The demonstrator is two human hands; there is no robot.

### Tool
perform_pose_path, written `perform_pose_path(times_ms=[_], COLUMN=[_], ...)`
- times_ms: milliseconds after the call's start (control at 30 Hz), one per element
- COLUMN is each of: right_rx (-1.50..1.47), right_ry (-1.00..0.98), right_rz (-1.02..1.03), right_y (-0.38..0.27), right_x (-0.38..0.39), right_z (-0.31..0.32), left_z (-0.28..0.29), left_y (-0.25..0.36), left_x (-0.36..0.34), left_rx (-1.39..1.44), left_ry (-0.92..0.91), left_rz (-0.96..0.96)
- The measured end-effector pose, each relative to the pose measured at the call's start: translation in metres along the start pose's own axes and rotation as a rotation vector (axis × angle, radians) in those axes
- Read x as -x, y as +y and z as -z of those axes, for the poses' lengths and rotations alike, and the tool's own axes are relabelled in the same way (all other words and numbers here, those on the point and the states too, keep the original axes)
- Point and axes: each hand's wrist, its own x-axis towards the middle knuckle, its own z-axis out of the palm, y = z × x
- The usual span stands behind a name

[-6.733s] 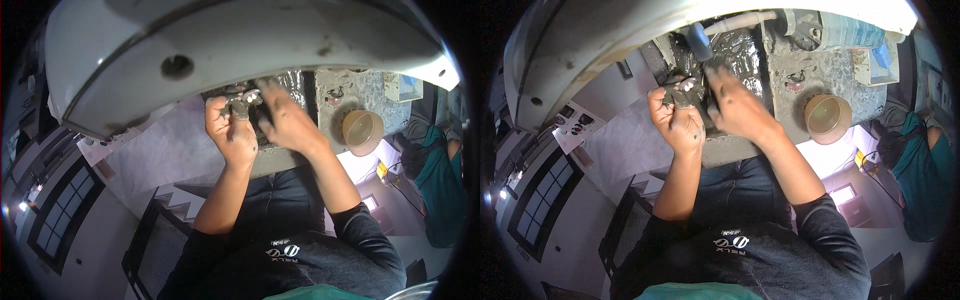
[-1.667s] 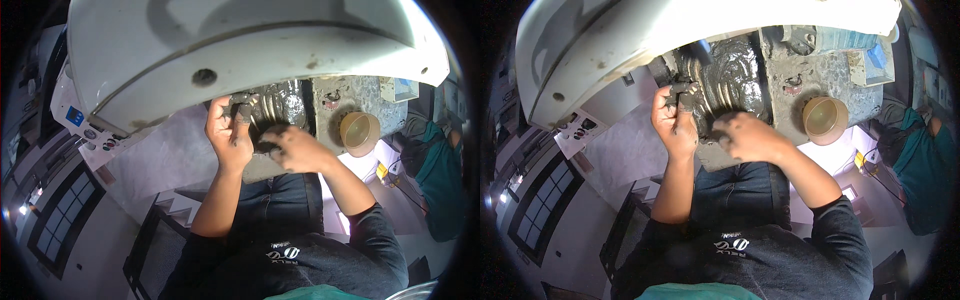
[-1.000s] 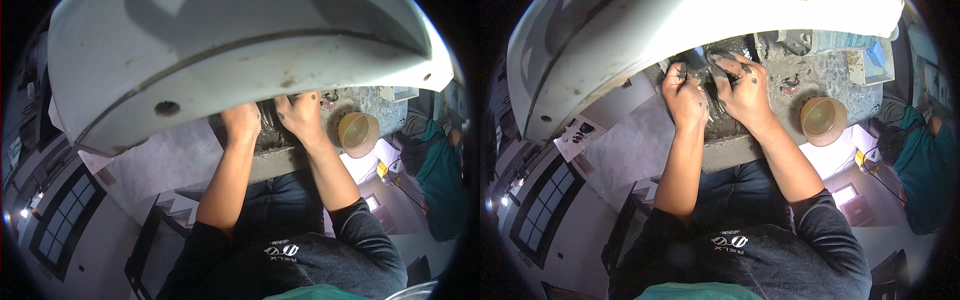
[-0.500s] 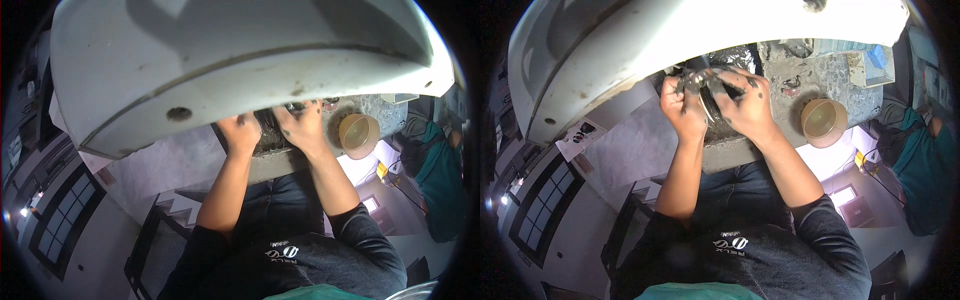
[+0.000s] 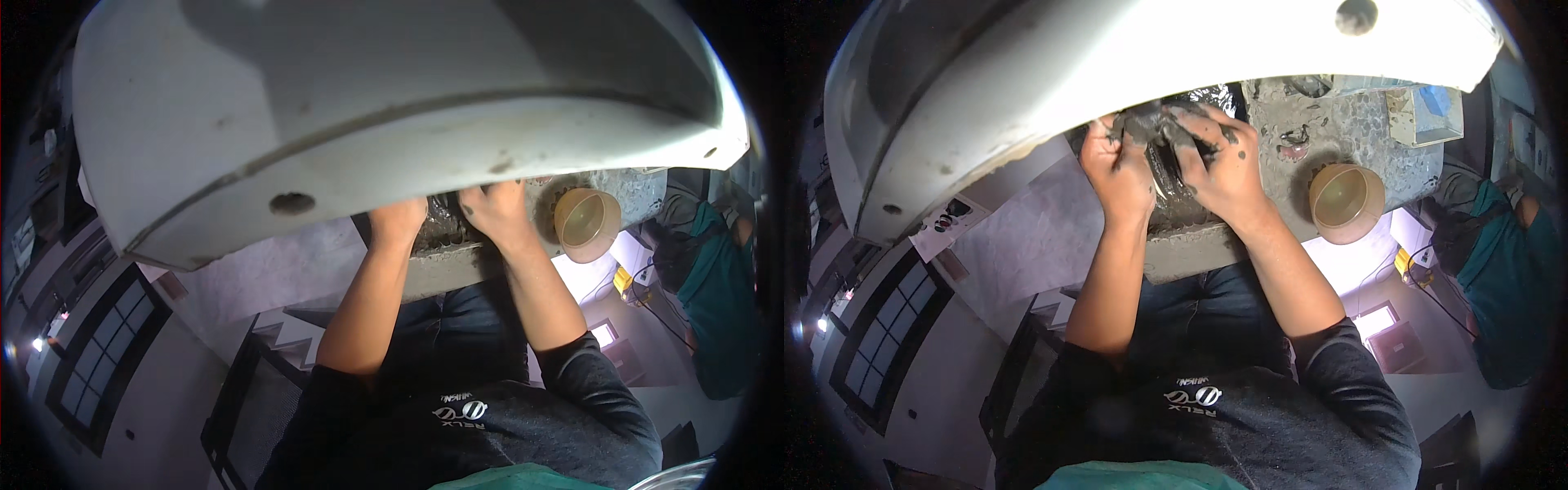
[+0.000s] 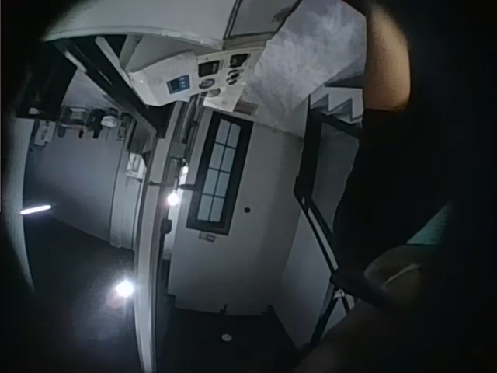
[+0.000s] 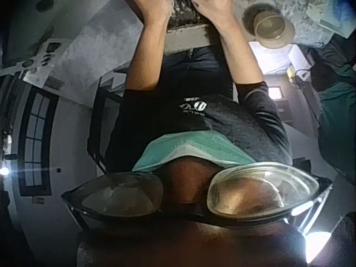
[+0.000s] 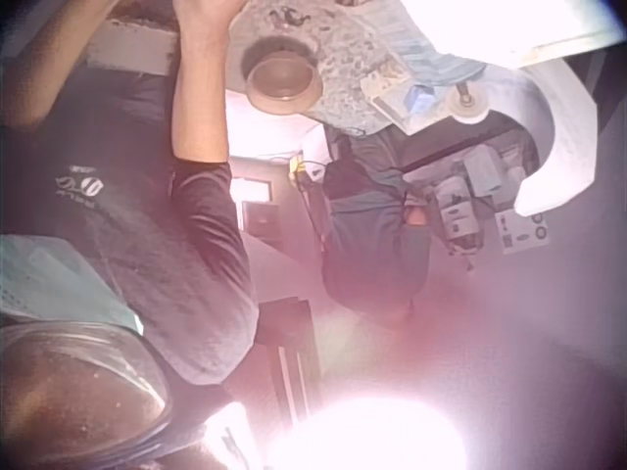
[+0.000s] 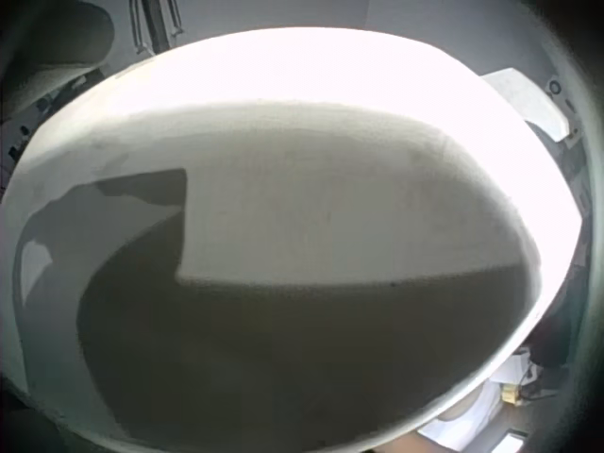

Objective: The person polishes dental prosthetics by holding and rotating them against the spinning wheel of a dental polishing lathe with wet slurry by hand inside a splash hood.

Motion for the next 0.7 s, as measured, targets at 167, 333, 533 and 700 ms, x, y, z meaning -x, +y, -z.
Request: perform_pose_path(times_ms=[167, 333, 533, 700], right_rx=[0.158, 0.096, -0.011, 0.036], right_ry=[-0.009, 0.016, 0.056, 0.071], right_rz=[-0.082, -0.056, -0.152, -0.03], right_y=[0.01, -0.013, -0.017, -0.012], right_x=[-0.002, -0.004, -0.012, -0.011], right_z=[-0.007, -0.005, -0.003, -0.005], left_z=[-0.006, 0.004, 0.0, -0.003], left_y=[0.013, -0.002, -0.014, -0.006], left_x=[-0.011, 0.0, -0.005, -0.009], left_rx=[0.18, 0.109, 0.159, 0.385], left_ry=[0.0, 0.017, 0.039, 0.09], left_rz=[0.147, 0.093, 0.12, 0.172])
